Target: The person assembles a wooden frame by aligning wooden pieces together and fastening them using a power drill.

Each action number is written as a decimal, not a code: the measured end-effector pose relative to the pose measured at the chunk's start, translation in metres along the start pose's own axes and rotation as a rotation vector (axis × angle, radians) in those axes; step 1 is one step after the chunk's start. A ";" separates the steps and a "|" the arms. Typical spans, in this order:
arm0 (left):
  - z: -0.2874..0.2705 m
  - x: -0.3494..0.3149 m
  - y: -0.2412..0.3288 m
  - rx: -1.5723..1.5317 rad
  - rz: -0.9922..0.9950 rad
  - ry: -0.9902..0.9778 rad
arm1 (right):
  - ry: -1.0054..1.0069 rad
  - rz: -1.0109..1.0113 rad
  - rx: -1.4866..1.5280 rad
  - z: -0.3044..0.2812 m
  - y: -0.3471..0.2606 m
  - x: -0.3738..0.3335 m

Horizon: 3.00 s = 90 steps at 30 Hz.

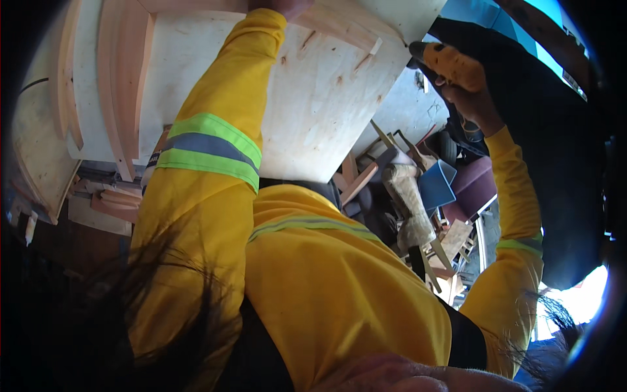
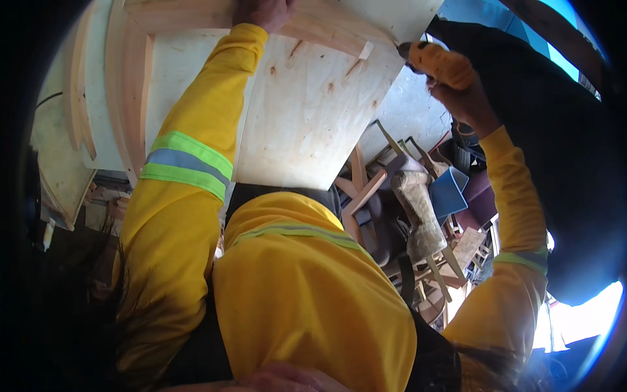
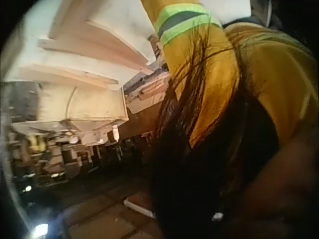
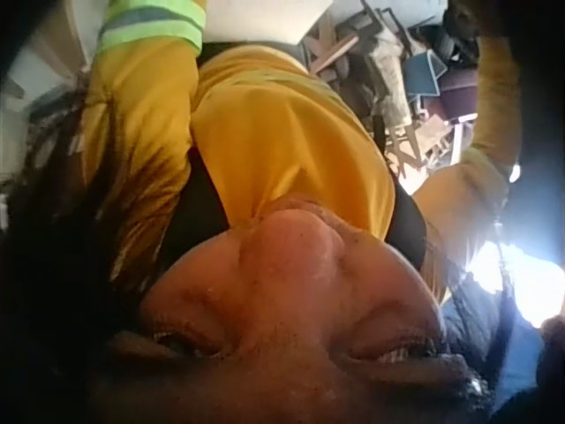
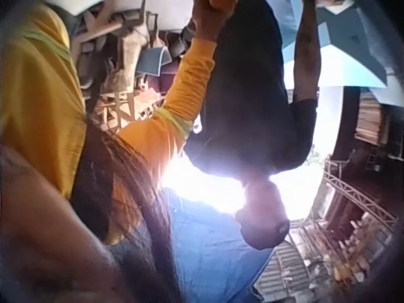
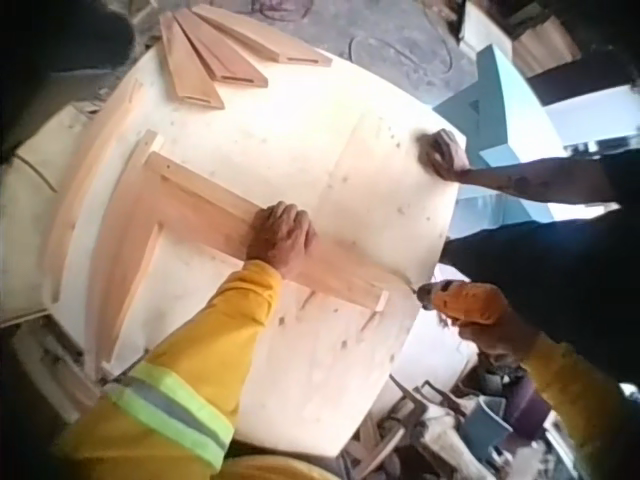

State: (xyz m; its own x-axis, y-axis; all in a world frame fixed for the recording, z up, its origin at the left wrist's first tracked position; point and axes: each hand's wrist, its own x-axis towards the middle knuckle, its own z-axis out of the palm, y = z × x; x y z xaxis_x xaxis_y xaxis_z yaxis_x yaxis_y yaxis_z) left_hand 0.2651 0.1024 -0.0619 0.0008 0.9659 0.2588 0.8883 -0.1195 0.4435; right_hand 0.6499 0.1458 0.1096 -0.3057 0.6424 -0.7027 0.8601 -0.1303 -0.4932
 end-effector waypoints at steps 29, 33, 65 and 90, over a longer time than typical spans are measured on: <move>-0.031 0.043 0.217 -0.860 0.169 0.384 | 0.103 -0.334 0.022 0.023 0.021 0.011; 0.009 0.038 0.254 -1.039 0.008 0.231 | 0.039 -0.428 0.486 0.031 0.055 0.017; -0.195 -0.195 0.130 -0.682 -0.100 -0.581 | 0.601 -0.043 0.109 0.277 0.028 -0.147; -0.369 -0.373 -0.151 -0.178 -0.695 -0.198 | 0.340 -0.364 -0.630 0.262 -0.286 0.185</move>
State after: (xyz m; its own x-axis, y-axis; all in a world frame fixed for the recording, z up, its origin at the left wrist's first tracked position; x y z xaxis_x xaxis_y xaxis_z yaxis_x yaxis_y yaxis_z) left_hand -0.0389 -0.3243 0.0912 -0.4360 0.8539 -0.2842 0.6263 0.5147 0.5856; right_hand 0.2403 0.1036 -0.0135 -0.5577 0.7705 -0.3085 0.8300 0.5174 -0.2082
